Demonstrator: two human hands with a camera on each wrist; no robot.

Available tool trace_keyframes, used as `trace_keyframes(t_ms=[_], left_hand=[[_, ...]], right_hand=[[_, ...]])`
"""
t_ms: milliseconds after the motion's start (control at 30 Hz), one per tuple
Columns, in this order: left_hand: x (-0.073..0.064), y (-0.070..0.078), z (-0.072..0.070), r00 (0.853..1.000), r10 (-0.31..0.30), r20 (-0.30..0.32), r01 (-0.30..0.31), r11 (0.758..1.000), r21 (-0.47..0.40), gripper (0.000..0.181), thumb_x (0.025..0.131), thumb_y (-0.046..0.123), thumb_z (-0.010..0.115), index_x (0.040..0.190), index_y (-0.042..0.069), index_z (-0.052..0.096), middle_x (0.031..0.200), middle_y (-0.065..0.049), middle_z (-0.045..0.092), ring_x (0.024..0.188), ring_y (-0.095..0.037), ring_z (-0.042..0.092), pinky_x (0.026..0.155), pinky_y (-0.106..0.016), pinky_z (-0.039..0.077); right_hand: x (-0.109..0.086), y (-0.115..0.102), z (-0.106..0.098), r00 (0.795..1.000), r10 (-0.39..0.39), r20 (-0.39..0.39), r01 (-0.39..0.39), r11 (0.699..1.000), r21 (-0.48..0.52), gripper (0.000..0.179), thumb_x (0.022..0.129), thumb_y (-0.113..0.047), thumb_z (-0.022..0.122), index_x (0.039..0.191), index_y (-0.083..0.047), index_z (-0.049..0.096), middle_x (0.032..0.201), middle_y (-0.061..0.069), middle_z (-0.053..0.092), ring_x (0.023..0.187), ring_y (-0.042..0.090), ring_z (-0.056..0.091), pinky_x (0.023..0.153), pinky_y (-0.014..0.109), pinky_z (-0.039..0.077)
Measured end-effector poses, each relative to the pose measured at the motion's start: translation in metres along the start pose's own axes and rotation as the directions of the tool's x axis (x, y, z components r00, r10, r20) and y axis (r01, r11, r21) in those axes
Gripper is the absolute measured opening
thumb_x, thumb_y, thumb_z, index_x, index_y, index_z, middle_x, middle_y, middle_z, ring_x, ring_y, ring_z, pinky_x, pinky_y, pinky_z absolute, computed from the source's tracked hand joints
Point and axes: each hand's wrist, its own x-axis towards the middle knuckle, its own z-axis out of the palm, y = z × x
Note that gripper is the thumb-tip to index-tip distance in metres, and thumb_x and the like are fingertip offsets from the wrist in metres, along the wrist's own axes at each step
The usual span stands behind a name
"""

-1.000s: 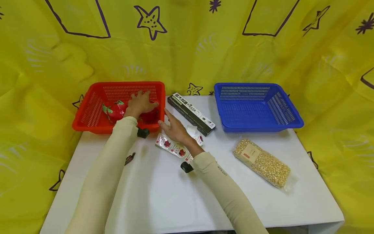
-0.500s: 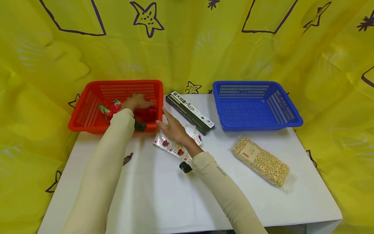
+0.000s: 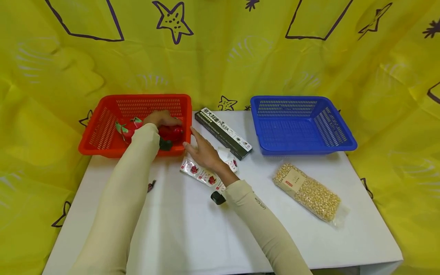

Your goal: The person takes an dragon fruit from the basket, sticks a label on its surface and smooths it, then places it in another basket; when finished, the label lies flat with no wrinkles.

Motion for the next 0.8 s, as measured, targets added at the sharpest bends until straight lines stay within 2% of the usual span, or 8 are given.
trace_keyframes(t_ms=[200,333,400,467,533,600,700,800], left_hand=[[0.003,0.005,0.002,0.999,-0.023,0.024,0.022,1.000,0.020,0.071,0.095,0.054,0.064,0.141,0.000,0.055,0.135,-0.021,0.056,0.117,-0.035,0.055,0.101,-0.047,0.055],[0.007,0.005,0.002,0.999,-0.032,0.021,0.032,0.999,-0.011,0.073,0.095,0.050,0.064,0.146,-0.001,0.051,0.143,-0.027,0.044,0.126,-0.039,0.048,0.106,-0.051,0.052],[0.009,0.005,0.002,1.000,-0.025,0.009,0.026,0.999,-0.047,0.077,0.095,0.047,0.064,0.151,-0.003,0.046,0.153,-0.035,0.031,0.134,-0.045,0.042,0.112,-0.055,0.047],[0.010,0.003,0.002,1.000,-0.019,-0.004,0.019,0.996,-0.088,0.084,0.094,0.044,0.065,0.157,-0.004,0.038,0.162,-0.042,0.011,0.143,-0.052,0.034,0.118,-0.059,0.041],[0.012,0.002,0.003,0.999,-0.027,-0.021,0.024,0.993,-0.120,0.090,0.092,0.044,0.065,0.162,-0.002,0.031,0.167,-0.042,-0.008,0.148,-0.057,0.027,0.121,-0.062,0.036],[0.011,0.000,0.004,0.999,-0.035,-0.036,0.030,0.990,-0.137,0.094,0.091,0.044,0.065,0.164,-0.001,0.028,0.167,-0.039,-0.021,0.150,-0.062,0.021,0.122,-0.065,0.033],[0.011,-0.003,0.006,0.997,-0.042,-0.058,0.034,0.990,-0.140,0.094,0.090,0.046,0.068,0.165,0.002,0.029,0.168,-0.037,-0.019,0.150,-0.067,0.015,0.121,-0.070,0.030],[0.008,-0.003,0.006,0.996,-0.029,-0.088,0.017,0.991,-0.135,0.096,0.090,0.045,0.071,0.165,0.003,0.028,0.169,-0.037,-0.011,0.149,-0.068,0.013,0.119,-0.075,0.029]], right_hand=[[0.000,0.001,0.000,1.000,0.004,0.009,-0.004,1.000,-0.005,0.077,0.110,-0.050,0.051,0.172,-0.025,0.012,0.174,0.002,0.032,0.158,0.028,0.034,0.125,0.057,0.033],[0.001,0.001,-0.002,1.000,-0.004,0.009,0.004,1.000,-0.015,0.077,0.110,-0.050,0.050,0.172,-0.024,0.013,0.173,0.003,0.033,0.157,0.029,0.036,0.124,0.057,0.034],[0.002,0.000,-0.002,1.000,-0.011,0.006,0.011,1.000,-0.023,0.077,0.110,-0.049,0.050,0.172,-0.024,0.013,0.173,0.003,0.033,0.156,0.029,0.038,0.123,0.057,0.035],[0.002,-0.001,-0.003,1.000,-0.014,0.001,0.014,1.000,-0.027,0.076,0.110,-0.049,0.050,0.172,-0.023,0.014,0.173,0.003,0.034,0.155,0.029,0.040,0.122,0.058,0.037],[0.002,-0.002,-0.004,1.000,-0.012,-0.004,0.012,0.999,-0.035,0.076,0.110,-0.049,0.050,0.172,-0.023,0.014,0.172,0.003,0.035,0.153,0.030,0.043,0.121,0.058,0.039],[0.002,-0.003,-0.004,1.000,-0.007,-0.004,0.007,0.999,-0.043,0.076,0.110,-0.049,0.051,0.172,-0.024,0.014,0.172,0.003,0.036,0.151,0.030,0.045,0.119,0.058,0.040],[0.001,-0.003,-0.004,1.000,0.000,0.004,0.001,0.998,-0.056,0.076,0.110,-0.049,0.050,0.172,-0.024,0.014,0.172,0.003,0.035,0.151,0.030,0.045,0.120,0.058,0.040],[0.001,-0.003,-0.004,1.000,0.005,0.006,-0.004,0.998,-0.060,0.076,0.110,-0.050,0.049,0.172,-0.025,0.013,0.173,0.005,0.034,0.152,0.031,0.044,0.121,0.058,0.039]])
